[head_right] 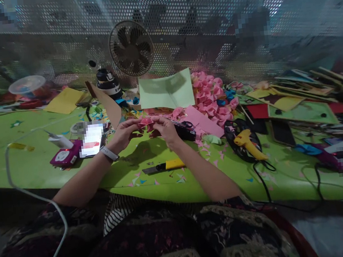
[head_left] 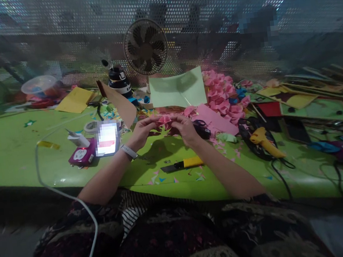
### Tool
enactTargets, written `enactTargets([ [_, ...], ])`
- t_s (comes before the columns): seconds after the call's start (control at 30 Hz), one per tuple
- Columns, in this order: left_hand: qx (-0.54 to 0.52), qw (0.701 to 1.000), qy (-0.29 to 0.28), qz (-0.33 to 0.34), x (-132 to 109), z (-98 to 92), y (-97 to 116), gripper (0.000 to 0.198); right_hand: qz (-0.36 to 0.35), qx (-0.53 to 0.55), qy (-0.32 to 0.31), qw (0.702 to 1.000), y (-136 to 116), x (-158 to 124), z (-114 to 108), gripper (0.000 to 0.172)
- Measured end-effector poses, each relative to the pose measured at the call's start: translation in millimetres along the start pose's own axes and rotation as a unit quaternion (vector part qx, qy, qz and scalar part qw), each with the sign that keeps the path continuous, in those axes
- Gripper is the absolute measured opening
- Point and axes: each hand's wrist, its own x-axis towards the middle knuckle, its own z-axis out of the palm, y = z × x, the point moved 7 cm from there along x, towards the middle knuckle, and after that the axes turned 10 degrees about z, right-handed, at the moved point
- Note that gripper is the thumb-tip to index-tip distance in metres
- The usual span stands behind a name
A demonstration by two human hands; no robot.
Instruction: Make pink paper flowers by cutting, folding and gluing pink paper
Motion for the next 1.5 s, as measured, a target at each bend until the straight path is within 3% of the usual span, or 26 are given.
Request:
enactTargets([
  [0.07,0.016,0.999,0.009,0.038,0,-0.6,5,0.037,0.003,-0.006,0.011,1.000,0,1,-1,0.022],
  [0.17,0.096,0.982,0.019,0.159,-3,-0.4,24,0.039,0.028,-0.015,0.034,0.999,0,3,-5,0.018],
  [0.3,0.222,0.940,-0.053,0.255,-9,13.0,35,0.035,0.057,-0.023,0.046,0.997,1,3,-8,0.015],
  [0.37,0.245,0.933,-0.070,0.255,-9,15.1,30,0.029,0.060,-0.033,0.047,0.997,1,3,-8,0.014],
  [0.47,0.221,0.953,-0.067,0.198,-4,10.5,15,0.030,0.074,-0.045,0.041,0.995,4,5,-9,0.011],
  [0.57,0.142,0.982,-0.020,0.122,1,-0.6,4,0.039,0.061,-0.070,0.050,0.994,3,9,-15,0.012],
  [0.63,0.091,0.992,0.030,0.087,4,-9.5,2,0.043,0.019,-0.155,0.059,0.986,-4,10,-19,0.014],
  [0.7,0.059,0.994,0.068,0.063,5,-15.8,1,0.041,-0.021,-0.308,0.038,0.951,-9,7,-13,0.011],
  [0.8,0.029,0.994,0.095,0.035,5,-19.1,-1,0.035,-0.047,-0.549,0.005,0.835,-6,-3,3,0.013],
  [0.9,0.010,0.994,0.109,0.025,4,-19.5,-2,0.032,-0.034,-0.680,0.003,0.732,2,-9,14,0.020],
  [0.97,0.008,0.994,0.109,0.013,3,-19.3,-4,0.033,-0.015,-0.710,0.001,0.704,7,-10,16,0.023],
  [1.03,0.020,0.994,0.107,-0.007,3,-19.9,-8,0.032,-0.006,-0.721,0.005,0.693,10,-9,16,0.027],
  [1.13,0.043,0.994,0.102,-0.021,3,-21.6,-13,0.029,-0.004,-0.721,0.012,0.692,12,-7,14,0.027],
  [1.23,0.048,0.994,0.100,-0.020,4,-21.7,-16,0.026,-0.014,-0.701,0.011,0.713,11,-4,12,0.024],
  [1.3,0.044,0.993,0.105,-0.030,3,-20.8,-19,0.023,-0.033,-0.665,0.009,0.746,8,-3,11,0.019],
  [1.5,0.026,0.993,0.087,-0.078,-2,-10.0,-22,0.026,-0.045,-0.459,-0.010,0.887,-1,-2,3,0.012],
])
